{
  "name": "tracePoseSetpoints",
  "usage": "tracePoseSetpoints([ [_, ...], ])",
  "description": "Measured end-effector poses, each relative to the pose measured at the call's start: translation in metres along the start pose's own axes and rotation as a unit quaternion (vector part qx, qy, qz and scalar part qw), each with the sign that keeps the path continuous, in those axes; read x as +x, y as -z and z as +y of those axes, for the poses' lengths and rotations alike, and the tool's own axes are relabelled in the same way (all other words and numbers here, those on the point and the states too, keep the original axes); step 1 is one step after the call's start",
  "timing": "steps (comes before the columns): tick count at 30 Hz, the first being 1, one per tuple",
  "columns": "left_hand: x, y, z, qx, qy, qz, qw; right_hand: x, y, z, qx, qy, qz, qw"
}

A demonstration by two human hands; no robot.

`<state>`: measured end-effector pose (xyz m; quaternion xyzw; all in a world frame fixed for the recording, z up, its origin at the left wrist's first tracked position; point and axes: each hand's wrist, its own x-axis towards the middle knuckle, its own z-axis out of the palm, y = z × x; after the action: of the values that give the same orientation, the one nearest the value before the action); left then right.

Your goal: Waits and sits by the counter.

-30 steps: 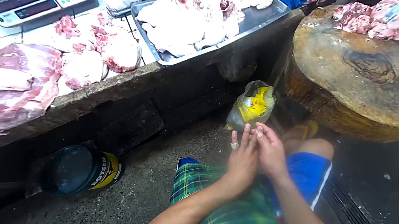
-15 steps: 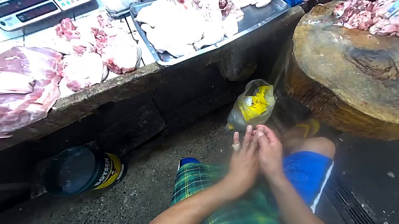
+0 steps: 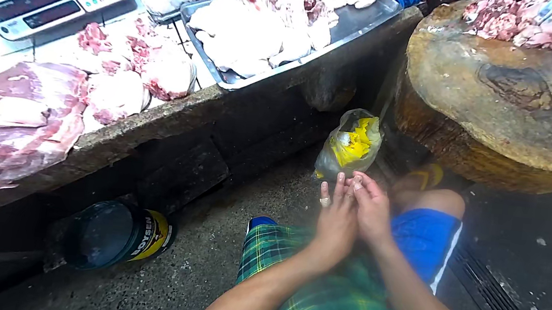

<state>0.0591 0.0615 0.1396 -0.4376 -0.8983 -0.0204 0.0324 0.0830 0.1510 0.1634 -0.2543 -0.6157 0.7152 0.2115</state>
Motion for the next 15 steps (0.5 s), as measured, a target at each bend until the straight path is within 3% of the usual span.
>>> tracePoseSetpoints([
  [10,-0.0031,0.0004,0.0058,0.015,-0.011,0.002,1.0,0.0025,-0.0032,0.0021,-0.017,-0.013,0.061,0.998],
  [15,-0.0006,-0.0009,0.0033,0.002,-0.017,0.017,1.0,0.0065,-0.0026,0.0028,0.073,-0.026,0.069,0.995],
])
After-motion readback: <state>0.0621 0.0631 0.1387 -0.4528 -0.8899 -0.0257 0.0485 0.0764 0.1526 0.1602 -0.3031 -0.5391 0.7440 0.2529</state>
